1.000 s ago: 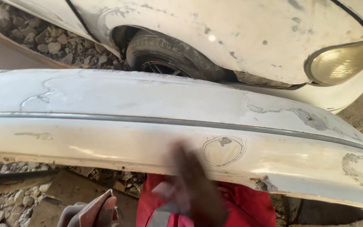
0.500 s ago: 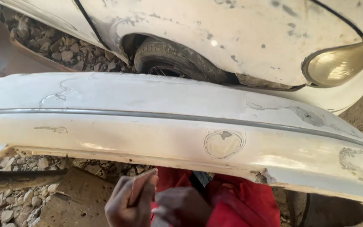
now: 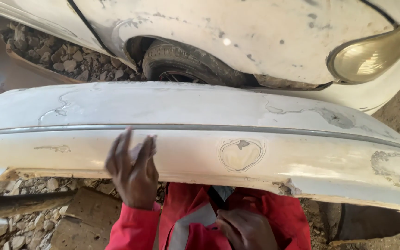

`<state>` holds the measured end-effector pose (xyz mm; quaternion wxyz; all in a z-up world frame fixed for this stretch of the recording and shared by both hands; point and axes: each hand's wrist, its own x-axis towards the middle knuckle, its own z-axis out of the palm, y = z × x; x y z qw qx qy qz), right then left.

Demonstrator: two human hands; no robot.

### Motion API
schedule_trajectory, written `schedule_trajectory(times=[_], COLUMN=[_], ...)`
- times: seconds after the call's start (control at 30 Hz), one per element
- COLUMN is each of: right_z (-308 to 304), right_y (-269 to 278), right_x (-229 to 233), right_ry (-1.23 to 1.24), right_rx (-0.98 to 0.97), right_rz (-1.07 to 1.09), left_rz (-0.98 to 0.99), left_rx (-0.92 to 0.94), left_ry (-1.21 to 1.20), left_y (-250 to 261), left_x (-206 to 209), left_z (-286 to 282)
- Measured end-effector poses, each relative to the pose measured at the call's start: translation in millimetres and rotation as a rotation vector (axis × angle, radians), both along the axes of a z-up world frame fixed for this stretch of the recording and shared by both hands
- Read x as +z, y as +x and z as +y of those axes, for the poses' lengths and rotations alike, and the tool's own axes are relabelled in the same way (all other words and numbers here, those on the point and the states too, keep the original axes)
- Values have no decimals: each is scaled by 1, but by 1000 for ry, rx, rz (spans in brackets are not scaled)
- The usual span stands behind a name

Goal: The person sands a specific area on a white car bumper using a sanding block. The bumper is held in place by the person's hands while they work on a marked section, likely preparing the surface for repair or painting.

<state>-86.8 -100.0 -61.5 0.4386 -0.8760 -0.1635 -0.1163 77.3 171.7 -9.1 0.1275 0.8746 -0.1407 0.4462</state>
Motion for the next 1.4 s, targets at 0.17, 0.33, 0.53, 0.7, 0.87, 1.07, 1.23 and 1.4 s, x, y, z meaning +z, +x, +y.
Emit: schedule_trajectory(times=[0.17, 0.33, 0.53, 0.7, 0.87, 1.07, 1.23, 1.4], right_z=[-1, -6, 85, 27, 66, 51, 13, 9], right_y=[28, 88, 93, 90, 91, 47, 31, 13], right_x=[51, 26, 18, 41, 17, 19, 42, 62], right_ry=[26, -265, -216, 38, -53, -73, -24, 534], right_rx=[-271, -415, 352, -253, -76, 400, 114, -377], right_rz=[-127, -218, -330, -207, 94, -73, -64, 431], left_rz=[189, 359, 409, 408, 547, 733, 366, 476], left_rx=[-64, -39, 51, 60, 53, -374, -86, -70], left_ry=[-152, -451, -870, -989, -1093, -883, -571, -666], left_y=[-31, -85, -107, -115, -97, -45, -33, -78], left_x=[8, 23, 15, 15, 13, 37, 53, 47], left_z=[15, -10, -32, 3, -16, -37, -26, -63])
